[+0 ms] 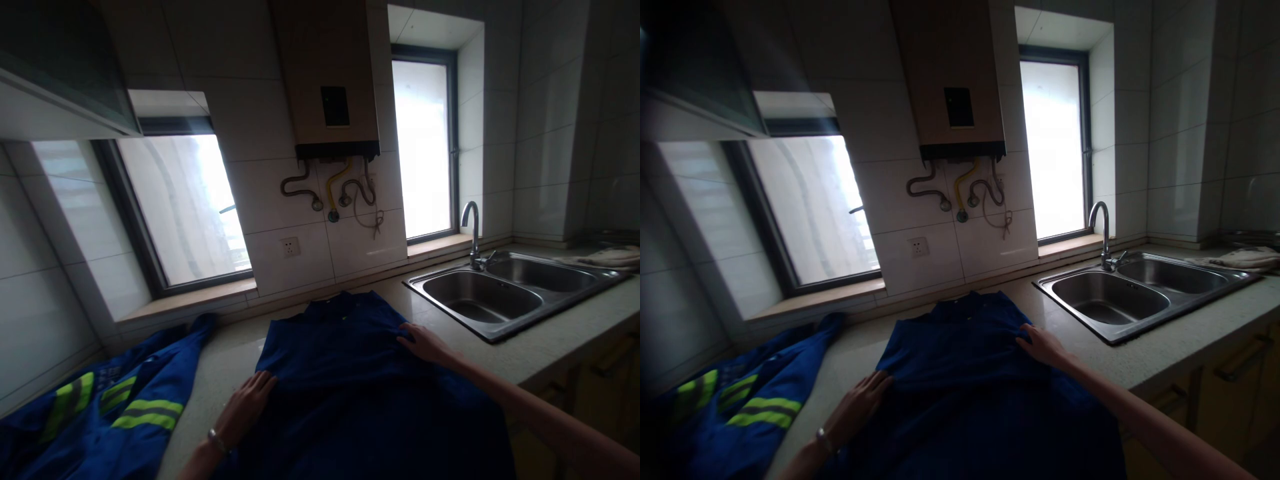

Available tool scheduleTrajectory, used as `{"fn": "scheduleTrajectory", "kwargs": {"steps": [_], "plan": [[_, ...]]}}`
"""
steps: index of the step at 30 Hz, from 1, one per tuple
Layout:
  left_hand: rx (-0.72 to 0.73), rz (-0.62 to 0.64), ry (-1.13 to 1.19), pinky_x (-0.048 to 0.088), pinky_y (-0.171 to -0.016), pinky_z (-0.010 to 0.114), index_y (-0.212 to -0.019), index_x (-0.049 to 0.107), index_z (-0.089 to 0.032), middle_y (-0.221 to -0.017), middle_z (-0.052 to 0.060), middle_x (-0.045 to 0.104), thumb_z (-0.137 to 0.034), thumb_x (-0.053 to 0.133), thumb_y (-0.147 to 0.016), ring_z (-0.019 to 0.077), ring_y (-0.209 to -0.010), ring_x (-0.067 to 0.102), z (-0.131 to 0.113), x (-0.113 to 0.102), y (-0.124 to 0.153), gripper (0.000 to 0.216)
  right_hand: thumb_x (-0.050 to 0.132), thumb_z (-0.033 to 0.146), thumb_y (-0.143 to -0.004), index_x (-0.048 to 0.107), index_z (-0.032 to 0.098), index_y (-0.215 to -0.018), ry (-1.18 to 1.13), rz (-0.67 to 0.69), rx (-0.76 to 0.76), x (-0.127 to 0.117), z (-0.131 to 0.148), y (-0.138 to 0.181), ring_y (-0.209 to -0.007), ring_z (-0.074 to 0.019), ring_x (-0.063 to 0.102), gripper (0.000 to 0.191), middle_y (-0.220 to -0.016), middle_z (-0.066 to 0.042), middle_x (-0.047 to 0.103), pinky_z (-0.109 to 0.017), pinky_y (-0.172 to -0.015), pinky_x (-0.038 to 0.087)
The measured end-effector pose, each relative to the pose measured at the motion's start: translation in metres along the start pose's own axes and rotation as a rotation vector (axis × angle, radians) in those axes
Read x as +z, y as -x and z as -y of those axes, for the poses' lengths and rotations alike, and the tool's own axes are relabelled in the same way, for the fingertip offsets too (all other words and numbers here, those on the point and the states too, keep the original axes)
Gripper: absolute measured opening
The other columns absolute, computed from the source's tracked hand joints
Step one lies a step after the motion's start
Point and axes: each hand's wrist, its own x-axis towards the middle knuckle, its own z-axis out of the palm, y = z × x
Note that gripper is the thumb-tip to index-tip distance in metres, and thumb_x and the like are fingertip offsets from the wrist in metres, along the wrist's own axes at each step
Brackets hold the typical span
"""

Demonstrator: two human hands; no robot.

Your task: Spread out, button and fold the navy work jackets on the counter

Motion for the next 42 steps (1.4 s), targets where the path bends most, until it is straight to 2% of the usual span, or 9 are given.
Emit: {"fn": "scheduleTrajectory", "kwargs": {"steps": [11,14,17,23,26,30,34,38,42], "plan": [[0.018,0.151,0.038,0.049,-0.086,0.034,-0.105,0.058,-0.021,-0.107,0.007,0.060,-0.002,0.035,-0.079,0.0215,-0.100,0.057,-0.033,-0.034,0.013,0.040,0.040,0.031,-0.093,0.054,0.020,-0.120,0.304,0.016,-0.060,0.002,0.007,0.013,-0.099,-0.0252,0.058,0.033,-0.113,-0.013,0.057,-0.035,-0.078,0.048],[0.013,0.164,0.081,0.047,-0.088,0.033,-0.101,0.058,-0.021,-0.106,0.005,0.059,-0.001,0.040,-0.071,0.0203,-0.099,0.056,-0.047,-0.048,0.006,0.040,0.051,0.037,-0.088,0.051,0.021,-0.129,0.249,-0.076,-0.243,-0.008,0.029,0.020,-0.117,-0.0280,0.047,0.044,-0.128,-0.013,0.049,-0.041,-0.095,0.043],[0.047,0.160,0.127,0.046,-0.089,0.033,-0.108,0.057,-0.021,-0.109,0.006,0.058,-0.004,0.040,-0.074,0.0197,-0.100,0.055,-0.064,-0.057,-0.003,0.041,0.058,0.047,-0.082,0.052,0.022,-0.129,0.174,0.045,-0.503,-0.014,0.059,0.030,-0.123,-0.0271,0.042,0.053,-0.135,-0.009,0.046,-0.041,-0.103,0.037],[0.056,0.167,0.121,0.045,-0.085,0.036,-0.099,0.060,-0.018,-0.102,0.007,0.060,-0.008,0.033,-0.086,0.0200,-0.092,0.056,-0.087,-0.054,-0.011,0.032,0.042,0.015,-0.089,0.064,0.014,-0.085,0.285,0.169,-0.600,0.007,0.088,0.063,-0.095,-0.0197,0.057,0.023,-0.105,-0.008,0.062,-0.032,-0.082,0.046],[0.037,0.160,0.106,0.045,-0.083,0.035,-0.094,0.060,-0.016,-0.101,0.008,0.060,-0.004,0.030,-0.084,0.0195,-0.088,0.056,-0.091,-0.049,-0.008,0.034,0.044,0.011,-0.084,0.060,0.014,-0.087,0.231,0.169,-0.547,0.013,0.089,0.077,-0.091,-0.0182,0.056,0.016,-0.097,-0.007,0.062,-0.030,-0.079,0.045],[0.025,0.158,0.244,0.045,-0.079,0.029,-0.090,0.058,-0.018,-0.097,0.005,0.060,-0.002,0.040,-0.074,0.0178,-0.089,0.057,-0.088,-0.051,-0.008,0.029,0.060,0.029,-0.078,0.058,0.020,-0.100,0.030,0.263,-0.441,-0.005,0.090,0.078,-0.089,-0.0170,0.058,0.024,-0.100,-0.003,0.062,-0.027,-0.079,0.046],[-0.099,0.110,0.370,0.047,-0.082,0.028,-0.087,0.059,-0.019,-0.100,0.004,0.061,-0.009,0.039,-0.076,0.0161,-0.088,0.060,-0.074,-0.048,-0.020,0.025,0.044,0.040,-0.090,0.056,0.021,-0.118,-0.011,0.137,-0.351,-0.020,0.088,0.061,-0.111,-0.0220,0.054,0.036,-0.123,-0.008,0.057,-0.034,-0.095,0.042],[-0.284,0.021,0.155,0.032,-0.106,0.043,-0.124,0.053,-0.014,-0.140,0.014,0.043,-0.026,0.035,-0.087,0.0276,-0.130,0.039,-0.047,-0.017,-0.028,0.042,0.040,0.055,-0.089,0.037,0.018,-0.142,0.090,0.173,-0.331,-0.008,0.075,0.055,-0.139,-0.0304,0.019,0.065,-0.151,-0.011,0.024,-0.048,-0.114,0.018],[-0.391,0.251,0.047,0.022,-0.107,0.057,-0.142,0.034,-0.015,-0.152,0.017,0.023,-0.043,0.033,-0.089,0.0364,-0.139,0.018,-0.019,0.014,-0.020,0.060,0.032,0.065,-0.088,0.022,0.020,-0.148,0.117,0.314,-0.292,0.008,0.061,0.060,-0.141,-0.0297,0.011,0.075,-0.152,-0.011,0.018,-0.052,-0.115,0.010]]}}
